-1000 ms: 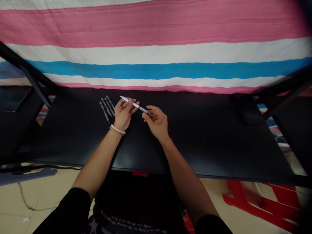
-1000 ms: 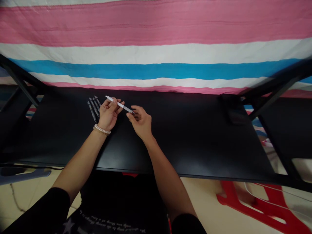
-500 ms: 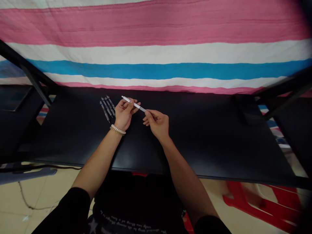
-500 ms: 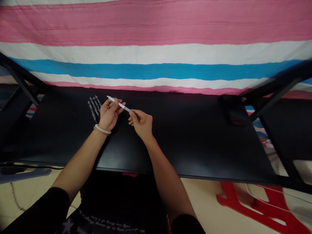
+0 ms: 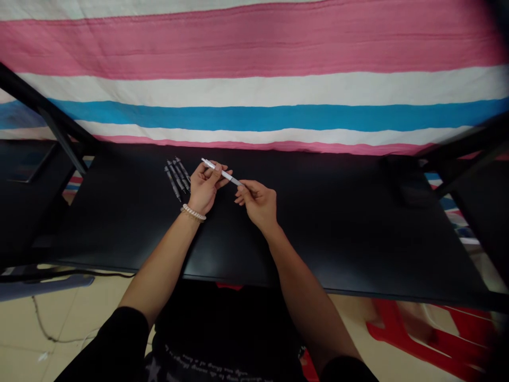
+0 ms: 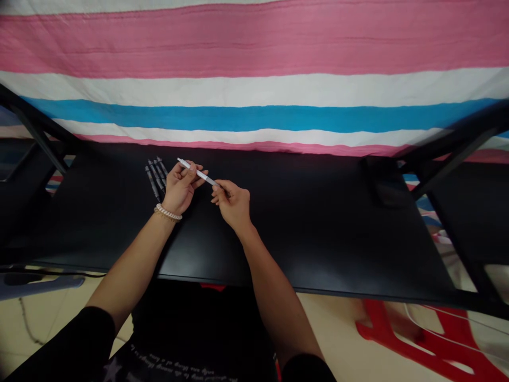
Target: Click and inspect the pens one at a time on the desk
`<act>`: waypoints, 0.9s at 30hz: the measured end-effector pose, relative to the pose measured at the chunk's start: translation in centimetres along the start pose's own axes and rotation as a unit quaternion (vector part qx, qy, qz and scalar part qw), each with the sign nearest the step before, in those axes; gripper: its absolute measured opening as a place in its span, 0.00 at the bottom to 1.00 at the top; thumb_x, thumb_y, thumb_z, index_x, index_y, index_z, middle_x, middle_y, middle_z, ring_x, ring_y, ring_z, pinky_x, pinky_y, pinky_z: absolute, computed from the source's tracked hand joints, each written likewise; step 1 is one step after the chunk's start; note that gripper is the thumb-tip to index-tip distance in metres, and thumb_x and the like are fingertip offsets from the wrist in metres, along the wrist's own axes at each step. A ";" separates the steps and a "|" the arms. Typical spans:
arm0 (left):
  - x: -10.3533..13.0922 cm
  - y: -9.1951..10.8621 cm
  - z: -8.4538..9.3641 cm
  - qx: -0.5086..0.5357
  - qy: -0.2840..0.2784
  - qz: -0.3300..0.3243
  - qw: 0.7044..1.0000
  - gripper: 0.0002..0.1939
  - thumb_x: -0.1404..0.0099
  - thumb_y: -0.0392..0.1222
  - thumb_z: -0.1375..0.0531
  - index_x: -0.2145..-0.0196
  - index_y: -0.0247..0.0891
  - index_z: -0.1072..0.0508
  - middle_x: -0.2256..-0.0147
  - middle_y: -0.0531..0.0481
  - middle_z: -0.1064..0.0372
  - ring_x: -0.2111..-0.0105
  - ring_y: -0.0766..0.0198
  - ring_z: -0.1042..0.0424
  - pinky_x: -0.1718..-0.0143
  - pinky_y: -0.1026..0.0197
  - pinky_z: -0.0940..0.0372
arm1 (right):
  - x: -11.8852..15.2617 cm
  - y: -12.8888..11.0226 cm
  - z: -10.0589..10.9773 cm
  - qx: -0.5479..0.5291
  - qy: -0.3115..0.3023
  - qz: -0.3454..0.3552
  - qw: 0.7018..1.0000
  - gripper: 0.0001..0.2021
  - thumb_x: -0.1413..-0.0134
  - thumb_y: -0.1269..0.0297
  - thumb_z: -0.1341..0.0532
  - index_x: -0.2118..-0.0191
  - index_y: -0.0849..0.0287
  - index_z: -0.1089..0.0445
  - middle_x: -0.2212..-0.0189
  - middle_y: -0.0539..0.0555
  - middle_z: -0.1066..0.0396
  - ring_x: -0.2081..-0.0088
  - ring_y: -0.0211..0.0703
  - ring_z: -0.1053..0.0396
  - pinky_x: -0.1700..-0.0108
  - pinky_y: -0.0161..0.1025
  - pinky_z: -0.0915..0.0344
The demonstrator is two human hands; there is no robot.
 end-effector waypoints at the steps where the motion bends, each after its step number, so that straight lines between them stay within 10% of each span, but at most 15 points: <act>1: 0.0 0.0 0.0 0.000 -0.003 0.004 1.000 0.09 0.38 0.39 0.31 0.65 0.39 0.28 0.65 0.51 0.24 0.64 0.62 0.21 0.55 0.55 0.27 | 0.0 0.0 0.0 0.001 -0.004 -0.005 1.000 0.13 0.41 0.53 0.36 0.59 0.57 0.22 0.76 0.48 0.25 0.79 0.36 0.27 0.75 0.34 0.28; 6: 0.1 0.7 -0.5 0.050 -0.025 0.049 0.997 0.09 0.34 0.48 0.34 0.65 0.41 0.29 0.68 0.53 0.27 0.66 0.65 0.23 0.54 0.56 0.28 | 0.1 -0.4 0.0 0.036 -0.019 0.008 0.999 0.14 0.42 0.51 0.35 0.60 0.56 0.22 0.77 0.47 0.26 0.78 0.36 0.28 0.73 0.35 0.28; 11: 0.4 2.5 -0.3 0.122 -0.023 0.120 0.985 0.33 0.33 0.72 0.52 0.80 0.42 0.43 0.83 0.57 0.52 0.84 0.70 0.45 0.77 0.63 0.36 | 0.3 -1.4 -0.2 0.098 -0.036 0.059 0.993 0.13 0.44 0.51 0.34 0.62 0.55 0.23 0.69 0.52 0.23 0.70 0.39 0.27 0.72 0.35 0.32; 17: 0.6 3.9 0.6 0.156 0.022 0.109 0.981 0.30 0.27 0.62 0.60 0.82 0.41 0.55 0.85 0.57 0.63 0.86 0.71 0.58 0.86 0.65 0.53 | 0.0 -1.4 0.2 0.094 0.004 0.047 0.994 0.14 0.39 0.50 0.38 0.64 0.56 0.24 0.69 0.52 0.23 0.70 0.39 0.28 0.70 0.36 0.34; 27: 0.1 5.9 1.6 0.164 0.050 0.025 0.985 0.30 0.31 0.68 0.55 0.78 0.42 0.46 0.84 0.58 0.58 0.85 0.71 0.56 0.85 0.65 0.54 | 0.0 -0.6 0.2 0.098 -0.001 0.036 0.995 0.17 0.36 0.48 0.41 0.65 0.57 0.26 0.73 0.51 0.26 0.73 0.38 0.29 0.72 0.35 0.35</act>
Point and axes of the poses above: each hand's wrist, its own x-axis away from the middle knuckle, its own z-axis out of the back of the hand, y = z × x, the point moved 1 cm from there along -x, towards the middle knuckle
